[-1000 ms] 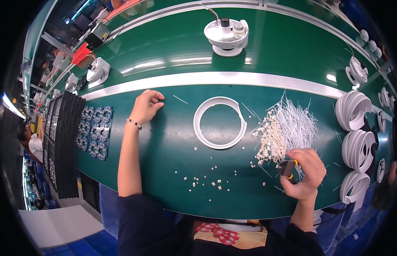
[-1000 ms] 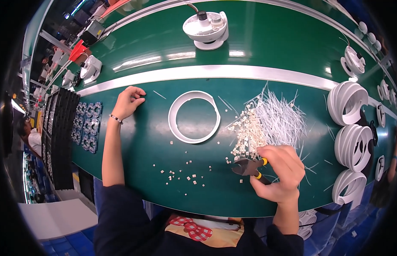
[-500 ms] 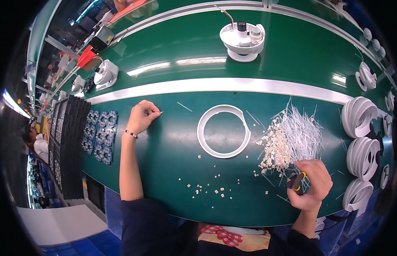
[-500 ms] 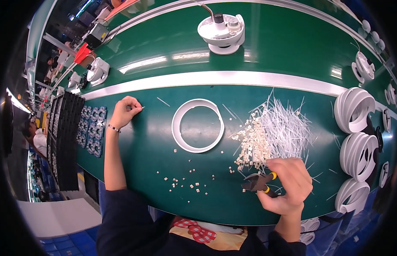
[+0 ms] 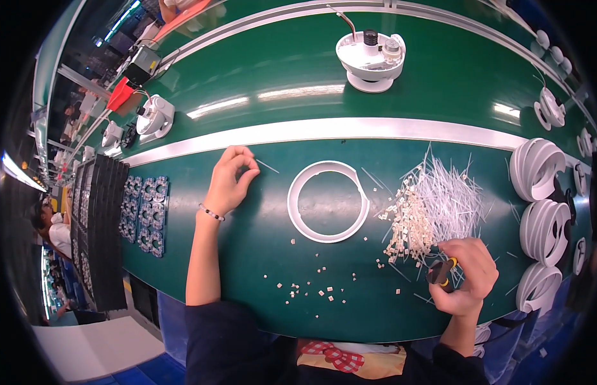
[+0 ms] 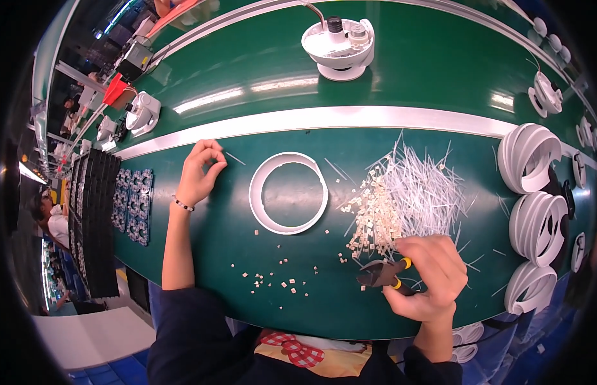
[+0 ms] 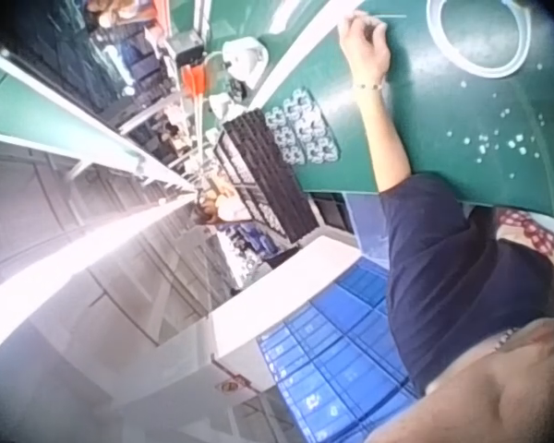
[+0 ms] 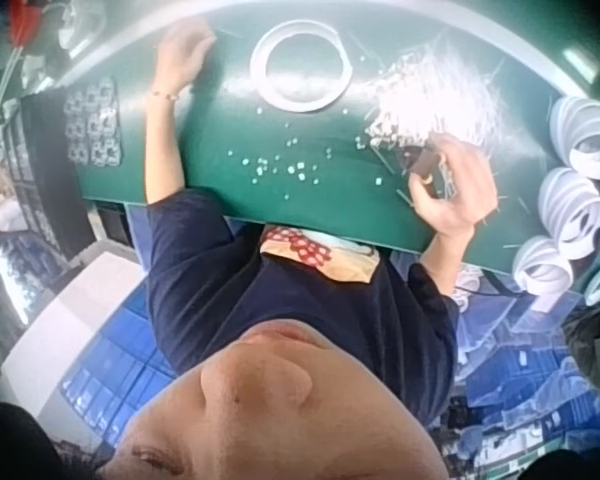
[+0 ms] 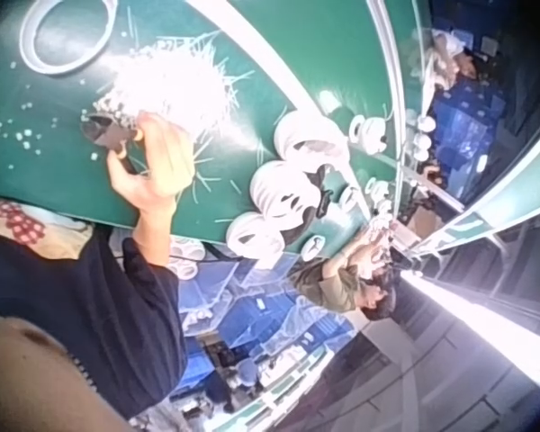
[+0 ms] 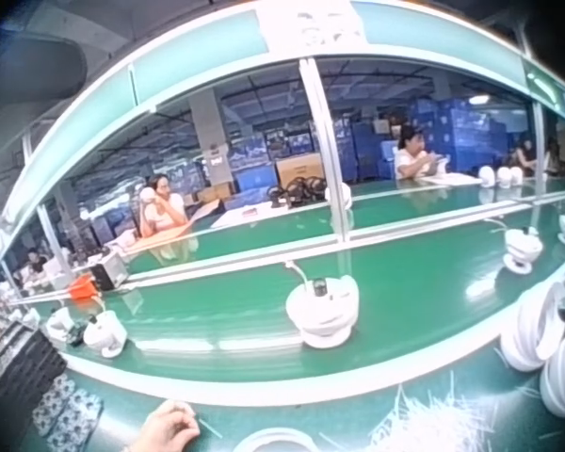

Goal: Assembling circular LED light fixtures by installing circuit boards and housings on a production line.

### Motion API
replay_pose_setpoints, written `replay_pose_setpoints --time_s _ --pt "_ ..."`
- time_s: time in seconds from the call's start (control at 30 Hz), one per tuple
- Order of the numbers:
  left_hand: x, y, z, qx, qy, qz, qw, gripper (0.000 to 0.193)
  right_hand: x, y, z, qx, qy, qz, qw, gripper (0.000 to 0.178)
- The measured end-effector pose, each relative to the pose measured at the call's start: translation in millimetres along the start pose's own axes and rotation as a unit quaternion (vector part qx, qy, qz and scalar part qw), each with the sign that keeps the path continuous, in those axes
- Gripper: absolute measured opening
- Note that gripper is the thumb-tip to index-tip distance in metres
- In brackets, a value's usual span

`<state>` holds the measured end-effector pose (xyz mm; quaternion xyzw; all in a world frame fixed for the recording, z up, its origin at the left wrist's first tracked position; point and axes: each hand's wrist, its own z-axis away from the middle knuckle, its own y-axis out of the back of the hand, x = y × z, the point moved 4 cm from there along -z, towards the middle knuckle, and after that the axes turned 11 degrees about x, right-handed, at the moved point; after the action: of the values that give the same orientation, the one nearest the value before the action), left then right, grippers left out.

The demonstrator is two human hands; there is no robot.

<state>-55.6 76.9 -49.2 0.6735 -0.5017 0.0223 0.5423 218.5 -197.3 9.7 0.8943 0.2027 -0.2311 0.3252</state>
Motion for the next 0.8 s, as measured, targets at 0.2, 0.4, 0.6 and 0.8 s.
replay_pose_setpoints --time_s 0.2,0.4,0.6,0.8 --pt "-5.4 -5.9 -13.0 -0.050 0.006 -0.031 0.998 0.009 1.0 0.0 -2.1 0.001 -0.005 -0.004 1.000 0.034" --pt "-13.5 -17.4 -6.1 -0.012 0.066 -0.002 0.998 0.017 3.9 -2.1 -1.1 -0.001 -0.008 0.007 1.000 0.036" --pt "-0.4 -14.1 -9.5 0.026 0.065 -0.033 0.997 0.016 6.9 0.8 -0.5 -0.005 -0.015 0.002 1.000 0.042" --pt "69.4 -32.0 -19.8 -0.020 0.011 0.166 0.986 0.015 7.6 -0.5 -4.6 0.008 -0.003 -0.013 1.000 0.039"
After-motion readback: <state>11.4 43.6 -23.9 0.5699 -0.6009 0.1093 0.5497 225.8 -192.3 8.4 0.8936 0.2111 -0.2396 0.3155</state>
